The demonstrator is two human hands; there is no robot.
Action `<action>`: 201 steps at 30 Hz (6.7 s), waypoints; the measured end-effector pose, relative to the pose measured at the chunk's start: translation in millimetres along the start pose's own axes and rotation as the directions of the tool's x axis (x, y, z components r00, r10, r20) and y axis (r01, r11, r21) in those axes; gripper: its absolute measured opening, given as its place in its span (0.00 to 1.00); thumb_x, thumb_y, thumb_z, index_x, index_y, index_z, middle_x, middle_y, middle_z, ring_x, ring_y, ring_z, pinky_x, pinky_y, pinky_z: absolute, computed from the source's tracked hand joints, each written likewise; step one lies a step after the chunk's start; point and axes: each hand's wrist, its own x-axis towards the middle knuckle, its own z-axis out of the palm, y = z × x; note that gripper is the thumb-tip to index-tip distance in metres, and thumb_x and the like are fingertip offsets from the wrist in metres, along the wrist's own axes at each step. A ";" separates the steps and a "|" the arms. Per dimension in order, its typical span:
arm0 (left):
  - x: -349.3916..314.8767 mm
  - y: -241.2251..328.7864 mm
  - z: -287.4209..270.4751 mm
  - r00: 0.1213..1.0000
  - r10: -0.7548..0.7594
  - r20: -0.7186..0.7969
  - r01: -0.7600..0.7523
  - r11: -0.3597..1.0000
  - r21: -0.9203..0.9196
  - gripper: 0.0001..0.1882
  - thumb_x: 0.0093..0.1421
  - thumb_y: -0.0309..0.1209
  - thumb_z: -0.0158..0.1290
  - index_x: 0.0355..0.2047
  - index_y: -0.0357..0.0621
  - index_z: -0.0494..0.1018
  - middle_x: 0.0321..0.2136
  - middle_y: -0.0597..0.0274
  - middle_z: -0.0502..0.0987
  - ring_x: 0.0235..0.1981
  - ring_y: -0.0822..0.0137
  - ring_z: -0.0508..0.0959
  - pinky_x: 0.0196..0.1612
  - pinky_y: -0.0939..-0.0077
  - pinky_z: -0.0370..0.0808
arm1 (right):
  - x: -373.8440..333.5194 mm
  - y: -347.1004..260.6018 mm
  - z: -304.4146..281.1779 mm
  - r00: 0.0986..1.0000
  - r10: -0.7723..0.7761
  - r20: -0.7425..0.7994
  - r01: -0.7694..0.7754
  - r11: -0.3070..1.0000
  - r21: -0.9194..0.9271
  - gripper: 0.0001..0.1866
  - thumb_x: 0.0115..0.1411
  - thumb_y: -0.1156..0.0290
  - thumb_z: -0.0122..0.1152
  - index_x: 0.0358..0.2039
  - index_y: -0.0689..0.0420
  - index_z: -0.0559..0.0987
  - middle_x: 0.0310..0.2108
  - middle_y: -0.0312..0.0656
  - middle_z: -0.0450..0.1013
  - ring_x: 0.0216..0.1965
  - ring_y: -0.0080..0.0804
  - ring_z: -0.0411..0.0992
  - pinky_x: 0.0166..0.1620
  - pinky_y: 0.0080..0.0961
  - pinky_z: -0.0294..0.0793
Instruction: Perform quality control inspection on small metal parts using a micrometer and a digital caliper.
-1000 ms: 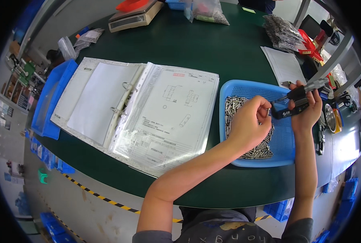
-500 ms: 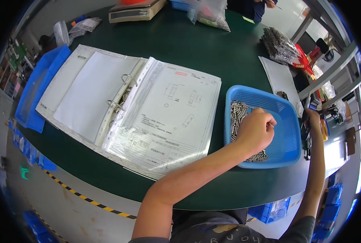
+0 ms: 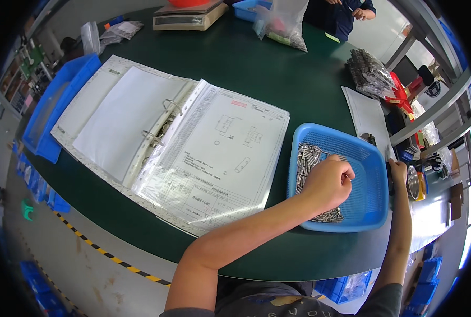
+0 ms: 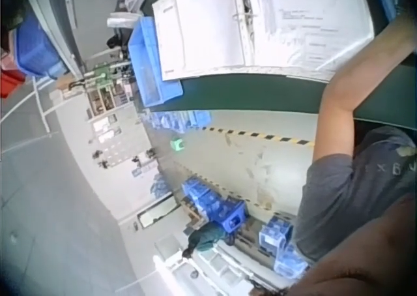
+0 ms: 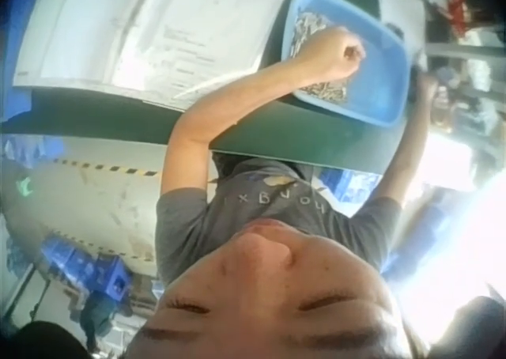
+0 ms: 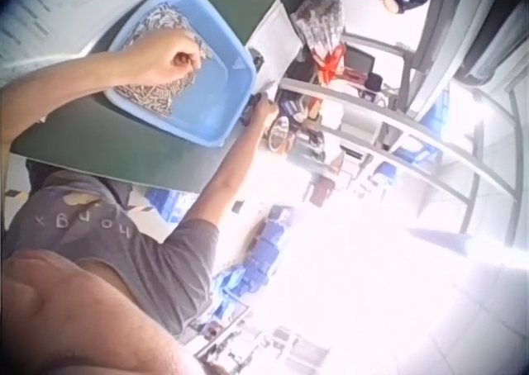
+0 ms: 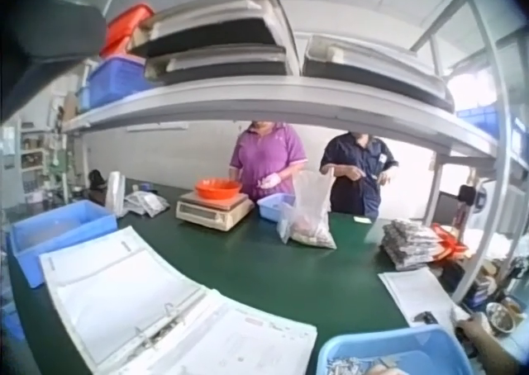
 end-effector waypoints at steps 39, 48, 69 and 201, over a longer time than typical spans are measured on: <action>-1.2 14.2 6.0 0.891 0.433 -0.140 -0.412 0.898 0.158 0.06 0.50 0.19 0.47 0.30 0.37 0.66 0.24 0.58 0.68 0.23 0.66 0.70 0.25 0.78 0.66 | -167.9 -149.5 -0.7 0.390 -0.917 -0.078 0.844 0.322 0.430 0.07 0.35 0.73 0.56 0.19 0.58 0.72 0.18 0.40 0.68 0.21 0.38 0.65 0.26 0.28 0.61; 2.2 1.8 -8.4 0.941 0.191 -0.281 -0.203 0.979 -0.014 0.06 0.53 0.23 0.49 0.32 0.38 0.67 0.30 0.63 0.71 0.30 0.75 0.70 0.33 0.82 0.66 | -183.1 -154.4 -4.9 0.279 -0.940 -0.199 0.872 0.161 0.461 0.06 0.36 0.79 0.56 0.19 0.58 0.72 0.17 0.38 0.68 0.19 0.34 0.66 0.24 0.27 0.60; 1.1 6.4 -7.8 0.987 -0.103 -0.125 0.062 0.953 -0.298 0.07 0.49 0.21 0.52 0.30 0.36 0.68 0.27 0.64 0.72 0.28 0.77 0.71 0.32 0.85 0.68 | -186.6 -153.5 -5.4 0.328 -0.855 -0.402 0.860 0.094 0.502 0.09 0.40 0.85 0.56 0.24 0.64 0.71 0.21 0.41 0.67 0.20 0.28 0.65 0.22 0.18 0.64; -6.1 9.2 -19.0 0.988 0.040 -0.150 -0.110 0.862 -0.495 0.07 0.50 0.16 0.50 0.31 0.33 0.71 0.30 0.57 0.72 0.32 0.71 0.72 0.37 0.82 0.69 | -165.5 -113.7 -43.2 0.314 -0.749 -0.583 0.938 0.340 0.069 0.16 0.34 0.66 0.66 0.25 0.59 0.74 0.13 0.34 0.62 0.10 0.26 0.59 0.13 0.20 0.57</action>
